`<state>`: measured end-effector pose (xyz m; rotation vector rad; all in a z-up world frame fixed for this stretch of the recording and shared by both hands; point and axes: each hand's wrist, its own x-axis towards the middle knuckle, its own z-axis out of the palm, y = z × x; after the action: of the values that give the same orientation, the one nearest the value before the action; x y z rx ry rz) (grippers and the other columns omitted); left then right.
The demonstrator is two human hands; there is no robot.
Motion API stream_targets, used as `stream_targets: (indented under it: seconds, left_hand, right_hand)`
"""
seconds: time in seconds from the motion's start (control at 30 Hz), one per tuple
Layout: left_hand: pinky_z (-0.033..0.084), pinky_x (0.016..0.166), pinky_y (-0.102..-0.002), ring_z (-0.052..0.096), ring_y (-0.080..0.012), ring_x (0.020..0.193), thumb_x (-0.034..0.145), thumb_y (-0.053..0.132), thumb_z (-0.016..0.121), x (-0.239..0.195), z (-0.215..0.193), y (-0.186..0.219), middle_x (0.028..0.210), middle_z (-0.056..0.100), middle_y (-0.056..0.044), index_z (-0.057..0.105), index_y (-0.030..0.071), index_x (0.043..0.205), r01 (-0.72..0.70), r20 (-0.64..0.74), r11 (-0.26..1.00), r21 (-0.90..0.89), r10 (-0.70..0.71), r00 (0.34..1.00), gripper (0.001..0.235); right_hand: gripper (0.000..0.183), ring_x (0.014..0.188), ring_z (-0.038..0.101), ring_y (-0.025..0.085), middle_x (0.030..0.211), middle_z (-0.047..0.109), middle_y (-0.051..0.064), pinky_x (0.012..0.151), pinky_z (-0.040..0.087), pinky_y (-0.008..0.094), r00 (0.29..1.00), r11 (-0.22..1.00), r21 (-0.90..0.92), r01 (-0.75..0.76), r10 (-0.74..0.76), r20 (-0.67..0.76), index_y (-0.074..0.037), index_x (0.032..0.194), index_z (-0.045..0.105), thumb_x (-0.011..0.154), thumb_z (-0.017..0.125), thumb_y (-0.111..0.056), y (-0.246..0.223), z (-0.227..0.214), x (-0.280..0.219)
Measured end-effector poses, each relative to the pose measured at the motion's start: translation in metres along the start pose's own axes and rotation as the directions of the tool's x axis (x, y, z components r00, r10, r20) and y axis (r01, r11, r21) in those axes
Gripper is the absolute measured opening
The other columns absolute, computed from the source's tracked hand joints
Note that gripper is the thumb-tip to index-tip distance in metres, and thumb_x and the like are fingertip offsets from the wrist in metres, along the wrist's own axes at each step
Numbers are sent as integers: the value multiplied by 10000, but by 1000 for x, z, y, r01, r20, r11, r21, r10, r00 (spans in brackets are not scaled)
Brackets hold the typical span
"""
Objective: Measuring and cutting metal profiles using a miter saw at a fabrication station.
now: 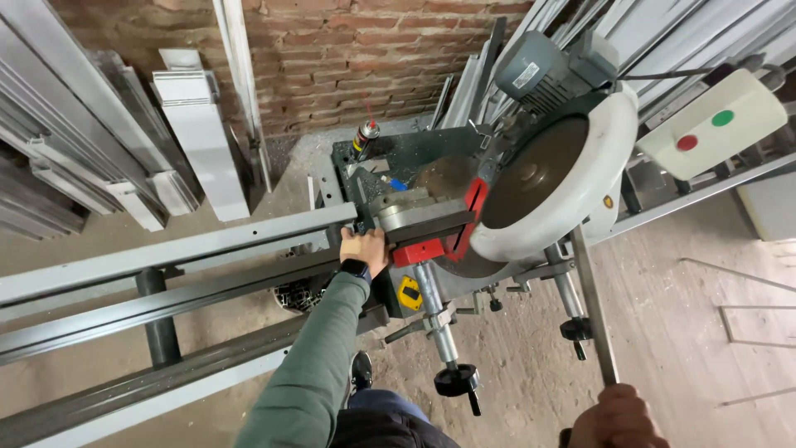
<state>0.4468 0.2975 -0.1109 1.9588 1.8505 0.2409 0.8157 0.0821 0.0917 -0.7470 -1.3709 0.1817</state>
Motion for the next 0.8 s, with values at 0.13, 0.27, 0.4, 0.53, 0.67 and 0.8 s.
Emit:
stream_targets:
  seconds: [0.13, 0.27, 0.4, 0.53, 0.67, 0.8]
  left_hand:
    - [341, 943, -557, 719, -320, 921, 892, 449, 647, 8, 11, -2, 1034, 719, -94, 620, 117, 1047, -17, -48, 1000, 26, 18, 999, 367]
    - [344, 951, -533, 726, -316, 905, 951, 468, 604, 3, 8, -3, 1039, 729, -94, 618, 119, 1075, 0, -45, 1000, 16, 1, 999, 371]
    - [331, 978, -544, 726, -327, 891, 969, 484, 584, -1, -2, 1, 1043, 729, -93, 612, 119, 1095, 8, -15, 999, 35, -8, 1000, 386]
    - [327, 964, -551, 727, -327, 884, 942, 481, 599, 8, 18, -6, 1030, 724, -110, 616, 108, 1071, -12, -74, 1000, 7, 12, 997, 396]
    - [328, 982, -560, 728, -328, 866, 967, 459, 582, 7, 24, -7, 1007, 723, -110, 613, 89, 1055, -33, -89, 999, 30, 35, 995, 382]
    - [333, 963, -563, 722, -346, 824, 969, 436, 592, 7, 22, -5, 969, 723, -120, 604, 74, 1065, -31, -123, 1000, 3, 31, 992, 375]
  right_hand:
    - [359, 563, 392, 143, 623, 386, 15, 657, 496, 347, 1000, 993, -114, 3, -4, -8, -106, 802, 343, 1085, 534, -216, 8, -10, -28]
    - [297, 595, 547, 143, 666, 531, 3, 710, 564, 361, 951, 992, -97, 81, -48, 306, -125, 715, 466, 896, 698, -159, 2, -12, -21]
    - [247, 617, 591, 157, 664, 577, 17, 767, 563, 359, 846, 985, -68, 158, -99, 523, -104, 733, 531, 733, 777, -128, -2, -14, -19]
    - [251, 566, 561, 128, 605, 517, 5, 682, 556, 334, 856, 987, -92, 130, -65, 513, -129, 703, 478, 809, 705, -111, 48, -80, -29]
    - [357, 689, 522, 123, 698, 428, -6, 829, 533, 328, 760, -278, -734, 620, 445, 474, -172, 726, 400, 1039, 546, -80, 37, -74, -23]
    - [425, 797, 457, 132, 785, 371, 14, 872, 413, 292, 830, -822, -133, 554, 533, 165, -143, 767, 398, 1180, 471, -73, 38, -91, -15]
